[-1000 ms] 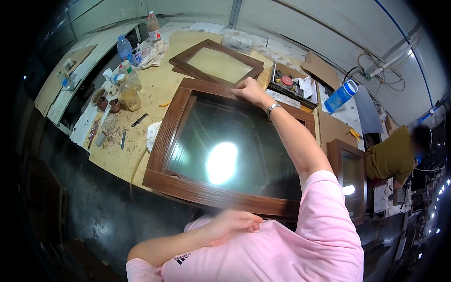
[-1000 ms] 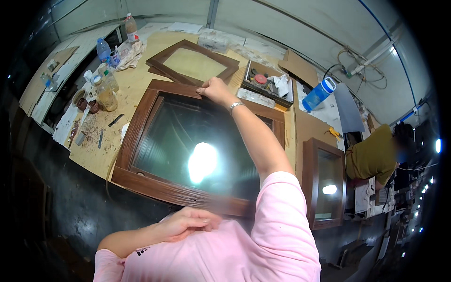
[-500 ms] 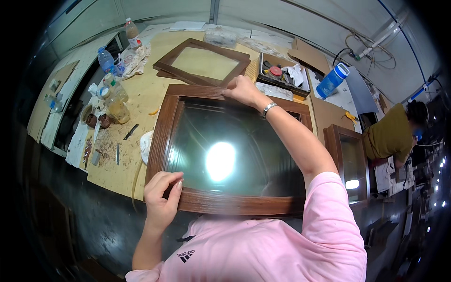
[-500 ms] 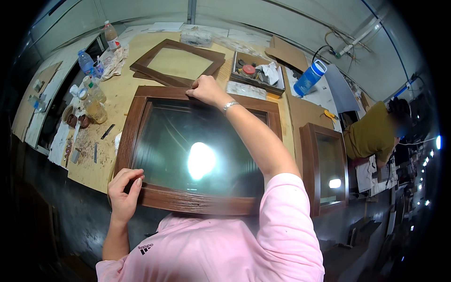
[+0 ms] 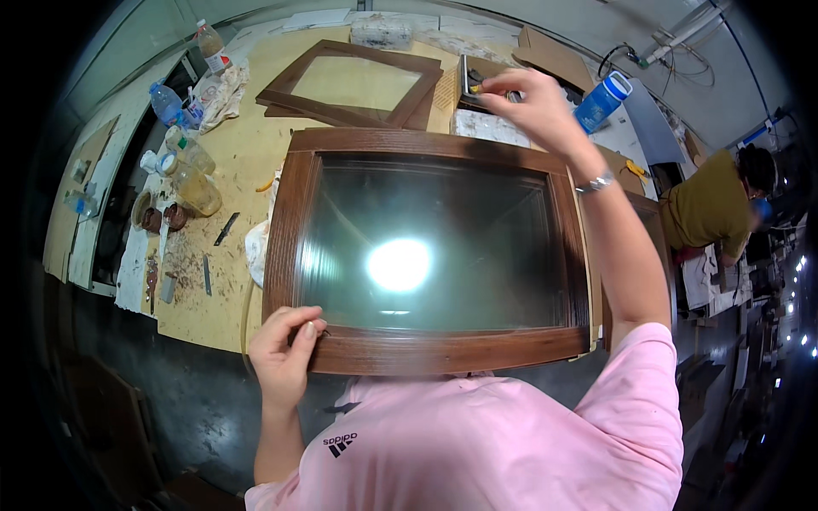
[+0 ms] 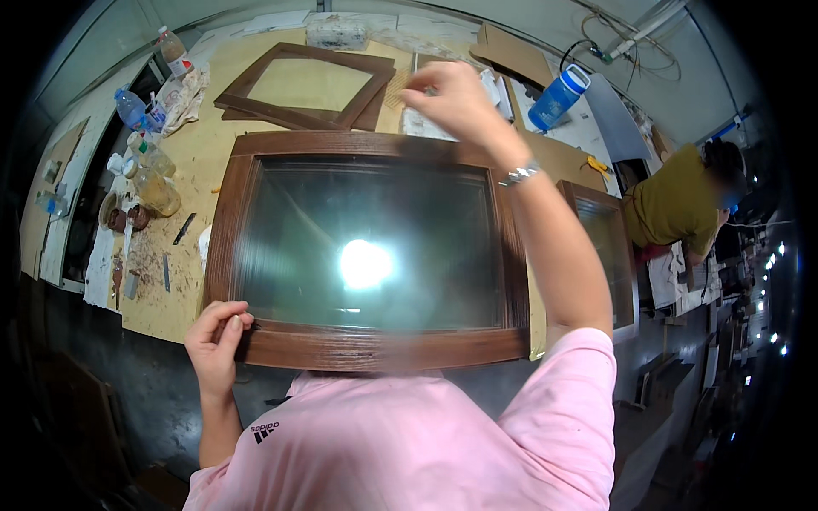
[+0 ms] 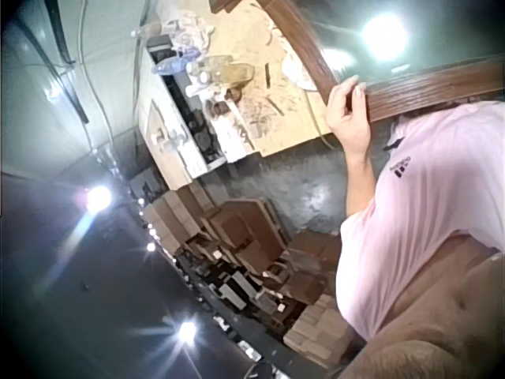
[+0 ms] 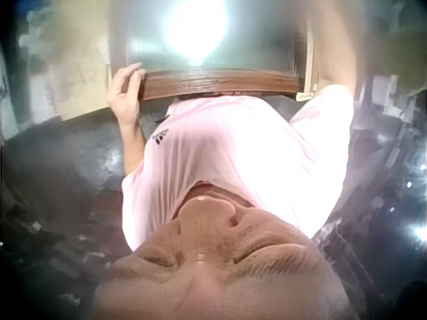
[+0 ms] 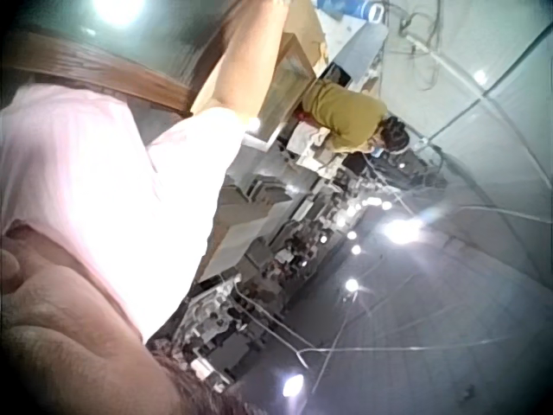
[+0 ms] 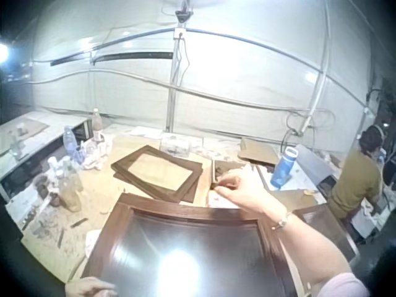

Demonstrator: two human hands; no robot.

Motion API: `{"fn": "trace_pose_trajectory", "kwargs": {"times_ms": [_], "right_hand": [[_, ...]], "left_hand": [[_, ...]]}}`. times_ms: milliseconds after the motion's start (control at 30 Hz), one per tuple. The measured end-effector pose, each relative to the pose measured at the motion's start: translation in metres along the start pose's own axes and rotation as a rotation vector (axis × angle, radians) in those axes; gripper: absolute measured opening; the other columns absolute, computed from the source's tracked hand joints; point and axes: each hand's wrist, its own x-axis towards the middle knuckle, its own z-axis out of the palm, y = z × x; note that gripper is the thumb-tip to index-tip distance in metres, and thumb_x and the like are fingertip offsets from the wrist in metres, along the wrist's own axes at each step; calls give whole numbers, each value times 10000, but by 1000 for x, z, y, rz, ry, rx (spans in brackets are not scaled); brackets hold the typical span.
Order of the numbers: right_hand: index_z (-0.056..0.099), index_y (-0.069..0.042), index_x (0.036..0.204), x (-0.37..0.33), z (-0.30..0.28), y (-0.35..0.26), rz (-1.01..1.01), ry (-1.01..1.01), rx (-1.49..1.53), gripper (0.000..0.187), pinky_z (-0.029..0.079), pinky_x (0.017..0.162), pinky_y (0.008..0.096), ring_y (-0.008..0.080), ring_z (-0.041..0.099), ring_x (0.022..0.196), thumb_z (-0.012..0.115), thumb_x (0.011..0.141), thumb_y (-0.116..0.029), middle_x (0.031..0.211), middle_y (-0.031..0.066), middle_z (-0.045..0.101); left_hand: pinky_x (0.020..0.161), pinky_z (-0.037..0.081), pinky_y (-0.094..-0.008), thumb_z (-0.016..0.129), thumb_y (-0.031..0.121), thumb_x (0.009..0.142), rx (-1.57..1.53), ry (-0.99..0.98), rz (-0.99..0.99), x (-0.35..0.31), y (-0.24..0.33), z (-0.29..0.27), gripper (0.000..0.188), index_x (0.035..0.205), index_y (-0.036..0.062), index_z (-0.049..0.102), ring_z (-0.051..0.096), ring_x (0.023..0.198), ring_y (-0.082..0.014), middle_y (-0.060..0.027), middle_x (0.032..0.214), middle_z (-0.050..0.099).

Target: The person wipes the wooden frames of windows with a cloth and then inserts glass panes into the frames.

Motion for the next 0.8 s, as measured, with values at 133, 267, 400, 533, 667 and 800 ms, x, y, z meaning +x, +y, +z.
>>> {"fn": "trace_pose_trajectory", "kwargs": {"times_ms": [133,267,400,533,667,800], "right_hand": [[705,66,943,-78,-51,43,292,5,95,293,476,683,282,124,606,720,669,868,-215,770,90,689],[705,68,925,-188,-79,75,584,166,275,258,455,715,243,61,564,769,661,892,-184,802,-3,675],[728,41,957,-275,-77,61,785,218,422,159,504,813,258,104,642,862,656,909,-93,892,46,713],[710,70,985,-334,-59,30,888,324,583,167,530,789,267,129,661,832,659,909,-69,880,79,716],[706,75,996,-366,-36,6,922,401,647,154,547,799,277,146,678,834,652,910,-41,906,95,720],[703,63,1026,-374,-11,-21,922,485,694,172,528,813,257,123,663,866,647,919,-60,948,73,714]], "left_hand": [[760,504,-250,593,-17,938,-365,59,-119,4,-4,-7,170,1084,-67,664,628,816,-133,-84,883,674],[744,466,-232,597,62,958,-204,50,-152,16,12,-11,181,1092,-47,650,590,782,-110,-64,864,660],[753,487,-233,608,28,933,-161,-56,-58,26,35,-7,157,1051,-58,666,614,793,-119,-70,865,658],[744,484,-238,607,6,919,-128,-330,-45,43,59,37,145,1028,-67,669,625,798,-133,-77,878,629],[711,499,-259,631,-25,867,3,-640,36,49,83,97,127,967,-57,701,652,775,-159,-115,837,681],[704,509,-279,663,51,862,98,-834,252,45,96,141,121,924,-37,718,670,754,-178,-109,811,706]]}}
